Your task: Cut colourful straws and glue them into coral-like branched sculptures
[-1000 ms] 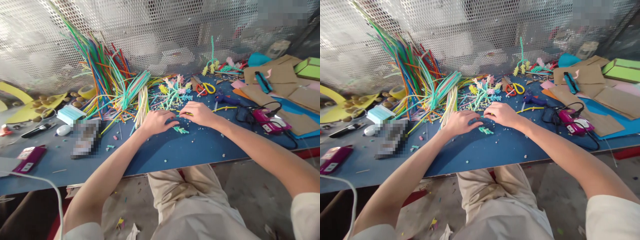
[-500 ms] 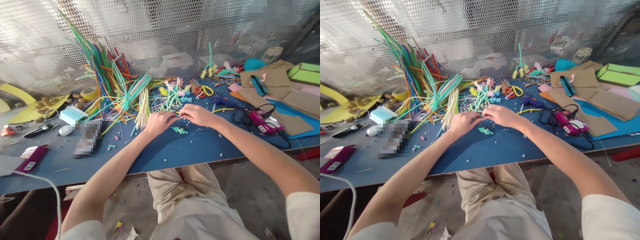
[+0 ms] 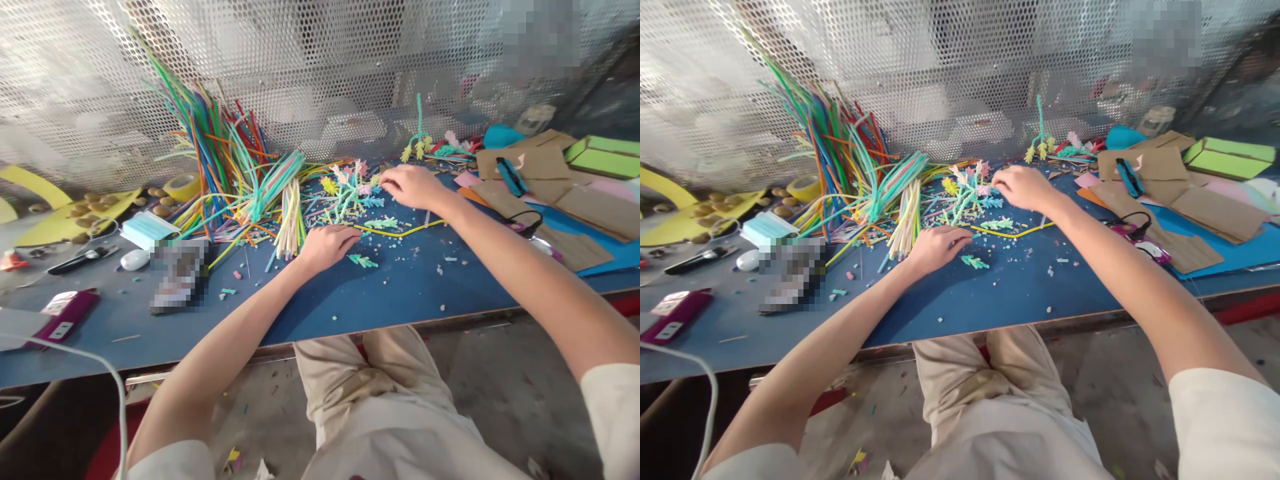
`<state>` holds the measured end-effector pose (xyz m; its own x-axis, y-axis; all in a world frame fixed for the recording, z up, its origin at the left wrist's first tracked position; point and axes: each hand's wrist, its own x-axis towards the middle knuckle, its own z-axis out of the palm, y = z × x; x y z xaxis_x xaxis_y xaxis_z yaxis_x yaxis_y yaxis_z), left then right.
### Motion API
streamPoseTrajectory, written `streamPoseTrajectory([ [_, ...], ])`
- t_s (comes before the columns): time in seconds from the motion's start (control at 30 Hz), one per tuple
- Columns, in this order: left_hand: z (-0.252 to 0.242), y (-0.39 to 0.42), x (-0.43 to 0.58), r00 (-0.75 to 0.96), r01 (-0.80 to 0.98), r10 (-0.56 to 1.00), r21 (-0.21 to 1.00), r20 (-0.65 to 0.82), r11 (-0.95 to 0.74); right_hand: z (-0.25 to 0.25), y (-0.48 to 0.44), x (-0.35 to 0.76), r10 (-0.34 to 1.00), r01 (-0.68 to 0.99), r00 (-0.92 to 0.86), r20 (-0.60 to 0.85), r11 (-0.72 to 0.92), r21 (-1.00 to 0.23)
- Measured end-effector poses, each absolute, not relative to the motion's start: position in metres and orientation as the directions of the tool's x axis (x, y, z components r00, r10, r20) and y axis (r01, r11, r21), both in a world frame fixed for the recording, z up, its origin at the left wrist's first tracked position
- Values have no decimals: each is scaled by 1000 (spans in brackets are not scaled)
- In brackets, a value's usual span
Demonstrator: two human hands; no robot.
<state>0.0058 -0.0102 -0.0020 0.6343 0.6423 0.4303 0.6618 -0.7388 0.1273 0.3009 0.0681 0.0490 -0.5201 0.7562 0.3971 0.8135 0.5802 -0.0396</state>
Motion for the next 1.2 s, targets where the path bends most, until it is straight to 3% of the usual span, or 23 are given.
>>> streamPoseTrajectory([
  [0.13,0,-11,6,619,677,651,122,440,-726,53,107,336,895,887,-442,61,426,176],
  [0.23,3,-13,7,610,683,653,119,448,-720,46,114,340,921,885,-386,-56,387,258],
  [0.33,3,-14,8,604,685,656,126,453,-717,50,109,332,931,900,-363,-44,362,242],
  [0.4,3,-14,8,601,686,659,130,452,-716,59,107,327,937,923,-348,-33,348,161],
  [0.5,2,-14,8,595,693,667,134,448,-709,71,113,323,933,940,-333,-138,339,26],
  [0.57,2,-13,8,590,697,672,137,447,-703,72,122,322,962,965,-255,-100,260,42],
  [0.67,3,-13,7,577,707,680,140,452,-693,64,134,319,993,991,-92,76,84,103],
  [0.93,0,-8,5,527,728,714,188,461,-659,46,165,302,985,982,56,-161,-26,186],
  [1.03,-2,-3,3,486,698,743,308,460,-647,35,167,302,991,988,74,-112,-58,144],
  [1.2,-3,1,3,347,495,838,676,422,-546,29,154,312,991,997,79,111,-80,11],
])
